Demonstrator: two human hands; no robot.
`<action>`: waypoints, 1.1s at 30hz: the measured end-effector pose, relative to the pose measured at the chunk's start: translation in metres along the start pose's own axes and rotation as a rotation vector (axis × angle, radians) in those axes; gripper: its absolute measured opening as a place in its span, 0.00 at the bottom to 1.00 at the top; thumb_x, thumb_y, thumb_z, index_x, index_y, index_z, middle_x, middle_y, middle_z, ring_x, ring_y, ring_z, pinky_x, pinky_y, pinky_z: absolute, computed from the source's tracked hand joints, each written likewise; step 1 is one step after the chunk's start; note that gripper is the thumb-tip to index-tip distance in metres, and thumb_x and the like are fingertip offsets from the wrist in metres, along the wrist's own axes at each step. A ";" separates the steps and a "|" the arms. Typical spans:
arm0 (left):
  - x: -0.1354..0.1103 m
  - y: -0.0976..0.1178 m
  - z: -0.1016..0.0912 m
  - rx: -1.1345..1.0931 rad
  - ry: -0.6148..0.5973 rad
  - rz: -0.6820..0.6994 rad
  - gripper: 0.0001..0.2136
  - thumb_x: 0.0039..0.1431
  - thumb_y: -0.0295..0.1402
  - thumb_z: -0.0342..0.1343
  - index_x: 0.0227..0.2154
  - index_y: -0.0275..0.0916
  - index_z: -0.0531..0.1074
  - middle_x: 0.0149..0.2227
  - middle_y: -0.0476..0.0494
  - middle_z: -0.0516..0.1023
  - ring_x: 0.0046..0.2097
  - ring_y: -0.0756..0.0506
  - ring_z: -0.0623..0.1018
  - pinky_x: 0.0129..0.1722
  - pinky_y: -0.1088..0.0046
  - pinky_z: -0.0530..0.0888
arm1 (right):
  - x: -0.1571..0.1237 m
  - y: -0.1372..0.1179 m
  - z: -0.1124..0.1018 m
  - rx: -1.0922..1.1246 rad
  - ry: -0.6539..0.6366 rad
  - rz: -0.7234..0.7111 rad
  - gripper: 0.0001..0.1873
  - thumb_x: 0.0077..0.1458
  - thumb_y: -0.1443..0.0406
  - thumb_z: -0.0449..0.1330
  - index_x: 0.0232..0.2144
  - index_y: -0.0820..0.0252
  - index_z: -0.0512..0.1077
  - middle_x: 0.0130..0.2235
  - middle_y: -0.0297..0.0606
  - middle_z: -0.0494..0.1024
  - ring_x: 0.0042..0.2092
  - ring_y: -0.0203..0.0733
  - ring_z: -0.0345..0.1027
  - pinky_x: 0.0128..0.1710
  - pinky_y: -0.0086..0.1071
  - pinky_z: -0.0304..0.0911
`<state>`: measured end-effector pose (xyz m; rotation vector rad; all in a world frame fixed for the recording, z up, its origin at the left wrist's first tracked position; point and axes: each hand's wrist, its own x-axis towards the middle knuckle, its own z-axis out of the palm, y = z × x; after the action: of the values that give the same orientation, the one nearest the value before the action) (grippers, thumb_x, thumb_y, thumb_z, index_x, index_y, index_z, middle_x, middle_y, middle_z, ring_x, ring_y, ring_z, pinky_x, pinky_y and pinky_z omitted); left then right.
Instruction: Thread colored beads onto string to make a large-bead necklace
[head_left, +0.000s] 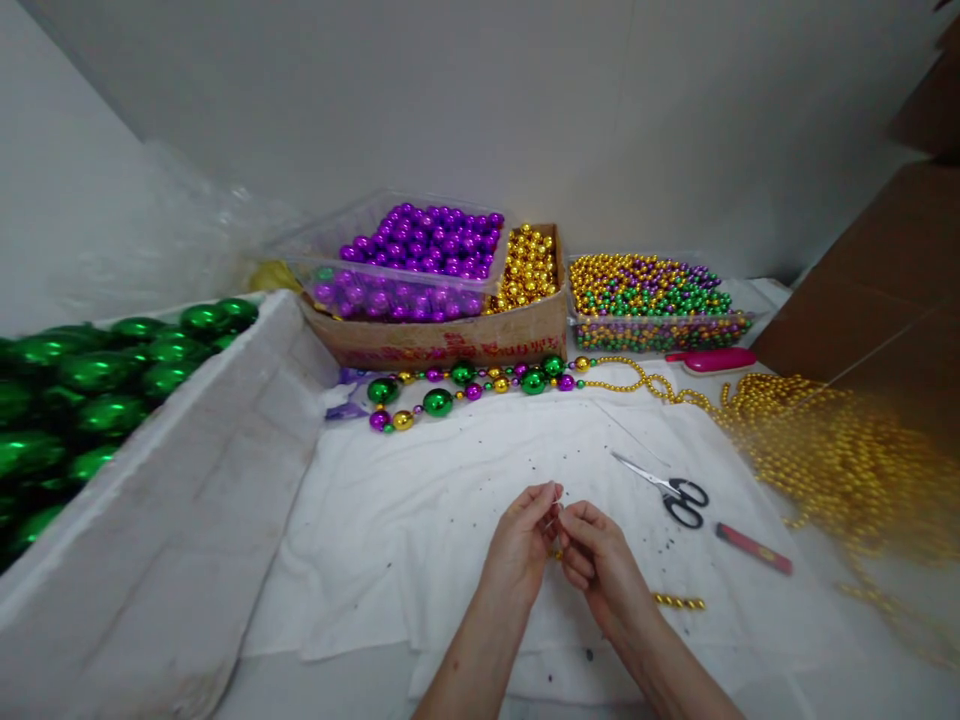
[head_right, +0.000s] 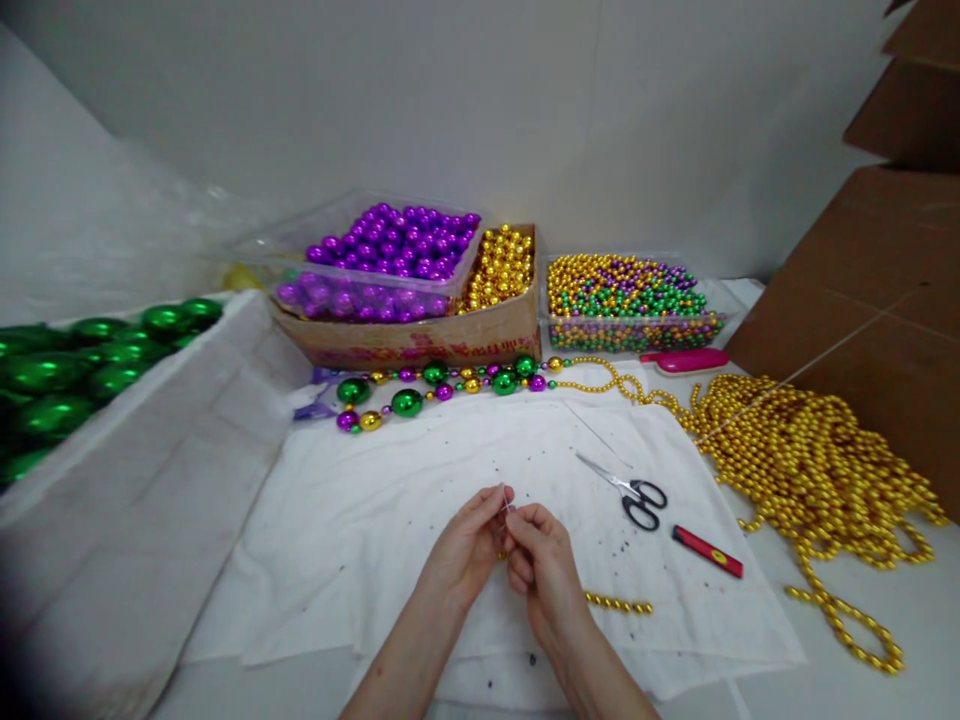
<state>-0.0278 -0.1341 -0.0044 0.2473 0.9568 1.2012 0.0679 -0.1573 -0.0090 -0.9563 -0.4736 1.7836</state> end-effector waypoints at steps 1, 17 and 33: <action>0.000 -0.001 0.000 -0.010 0.000 -0.003 0.13 0.37 0.34 0.70 0.25 0.34 0.74 0.29 0.48 0.74 0.27 0.53 0.71 0.27 0.77 0.65 | 0.001 0.000 0.000 0.004 0.001 0.001 0.17 0.45 0.58 0.66 0.22 0.61 0.63 0.20 0.25 0.66 0.14 0.21 0.41 0.13 0.21 0.35; -0.006 0.001 0.001 0.187 -0.078 0.112 0.11 0.42 0.36 0.66 0.22 0.33 0.73 0.26 0.48 0.72 0.30 0.52 0.69 0.34 0.76 0.65 | -0.003 -0.025 -0.012 -0.496 0.127 -0.341 0.10 0.46 0.60 0.64 0.33 0.58 0.74 0.37 0.39 0.72 0.36 0.41 0.66 0.18 0.24 0.61; -0.015 0.009 0.005 0.570 -0.270 0.097 0.09 0.49 0.36 0.60 0.25 0.34 0.75 0.27 0.47 0.74 0.33 0.49 0.69 0.38 0.73 0.62 | 0.000 -0.050 -0.026 -0.713 -0.085 -0.382 0.06 0.51 0.64 0.61 0.25 0.60 0.72 0.27 0.34 0.71 0.32 0.38 0.64 0.28 0.29 0.58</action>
<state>-0.0309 -0.1420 0.0121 0.8946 1.0382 0.9275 0.1177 -0.1403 0.0099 -1.1657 -1.3102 1.3143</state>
